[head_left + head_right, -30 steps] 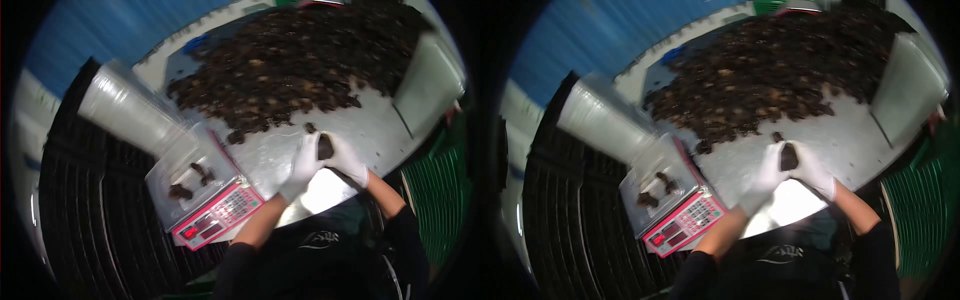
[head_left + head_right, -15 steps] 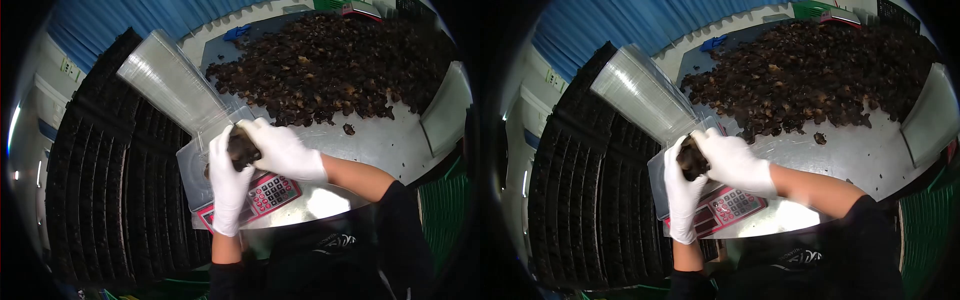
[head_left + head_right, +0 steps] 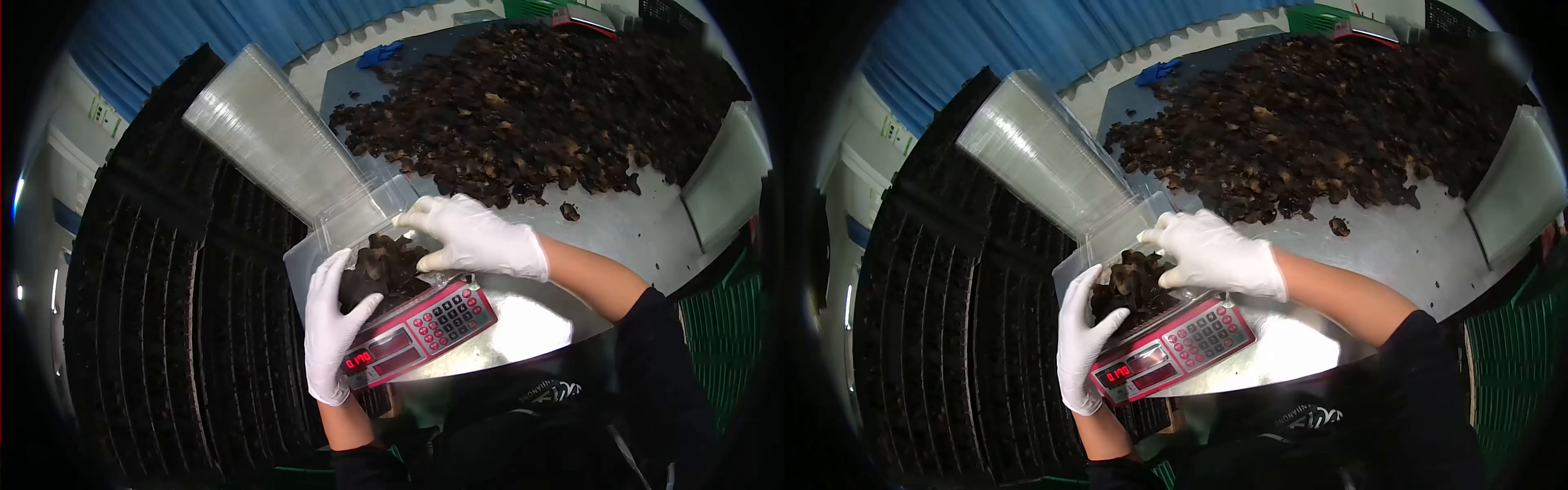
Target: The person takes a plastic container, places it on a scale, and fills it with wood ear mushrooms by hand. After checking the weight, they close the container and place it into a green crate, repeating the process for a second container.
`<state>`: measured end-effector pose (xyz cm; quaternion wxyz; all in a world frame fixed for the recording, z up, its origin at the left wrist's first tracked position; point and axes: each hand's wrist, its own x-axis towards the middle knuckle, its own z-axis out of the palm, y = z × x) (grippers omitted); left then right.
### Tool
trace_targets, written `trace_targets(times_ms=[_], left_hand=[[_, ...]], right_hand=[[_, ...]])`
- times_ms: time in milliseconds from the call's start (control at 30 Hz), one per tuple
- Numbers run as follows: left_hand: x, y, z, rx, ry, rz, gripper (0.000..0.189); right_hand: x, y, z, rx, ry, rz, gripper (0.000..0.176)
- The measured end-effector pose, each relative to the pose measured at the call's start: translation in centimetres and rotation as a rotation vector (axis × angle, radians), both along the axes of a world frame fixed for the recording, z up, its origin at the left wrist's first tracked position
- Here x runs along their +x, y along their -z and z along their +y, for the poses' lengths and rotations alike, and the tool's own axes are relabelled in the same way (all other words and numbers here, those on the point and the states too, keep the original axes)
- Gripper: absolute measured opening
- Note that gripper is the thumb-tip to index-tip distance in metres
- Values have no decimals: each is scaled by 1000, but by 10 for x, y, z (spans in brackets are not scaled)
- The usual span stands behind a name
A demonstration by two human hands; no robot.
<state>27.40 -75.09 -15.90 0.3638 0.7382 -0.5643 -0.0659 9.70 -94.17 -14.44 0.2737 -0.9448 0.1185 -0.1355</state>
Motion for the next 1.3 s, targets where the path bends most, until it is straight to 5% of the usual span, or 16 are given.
trace_targets(times_ms=[100, 200, 267, 367, 467, 533, 600, 700, 800, 867, 967, 1033, 1067, 1133, 1167, 1300], left_hand=[[-16, -4, 2, -151, -122, -50, 47], [-48, 3, 0, -271, -129, -6, 39], [-76, 10, -4, -316, -35, -105, 37], [-127, 28, -24, -166, 267, -51, 32], [-170, 55, -66, 66, 512, 193, 35], [-192, 76, -110, 178, 547, 236, 33], [-214, 111, -170, -164, 562, 276, 32], [-238, 151, -240, -152, 417, -48, 33], [-246, 165, -261, 29, 341, -145, 28], [-245, 176, -260, -178, 277, -37, 25], [-238, 179, -242, 61, 328, 796, 29], [-232, 162, -226, 88, 339, 1079, 32], [-228, 152, -219, 101, 344, 1370, 35], [-221, 144, -211, 91, 336, 1449, 38], [-218, 142, -208, 80, 335, 1534, 40], [-205, 154, -205, 10, 321, 1686, 40]], right_hand=[[-51, 23, -25, 102, 103, -185, 41], [-134, 46, -41, 268, 341, -24, 37], [-189, 61, -44, -111, 458, 428, 32], [-258, 81, -27, 120, 487, 729, 47], [-290, 115, 4, 46, 665, 573, 53], [-300, 134, 8, 105, 707, 420, 40], [-298, 132, 4, 134, 717, 353, 33], [-299, 144, -12, 282, 775, 243, 16], [-302, 149, -25, 1025, 710, -331, 8], [-303, 141, -35, 1222, 609, -550, 13], [-301, 139, -57, 1518, 199, -868, 48], [-281, 116, -58, 1593, 260, -937, 49], [-273, 117, -69, 1554, 252, -893, 49], [-256, 136, -103, 1488, 249, -814, 45], [-247, 130, -118, 1416, 511, -683, 34], [-200, 170, -175, 460, 910, -337, 33]])
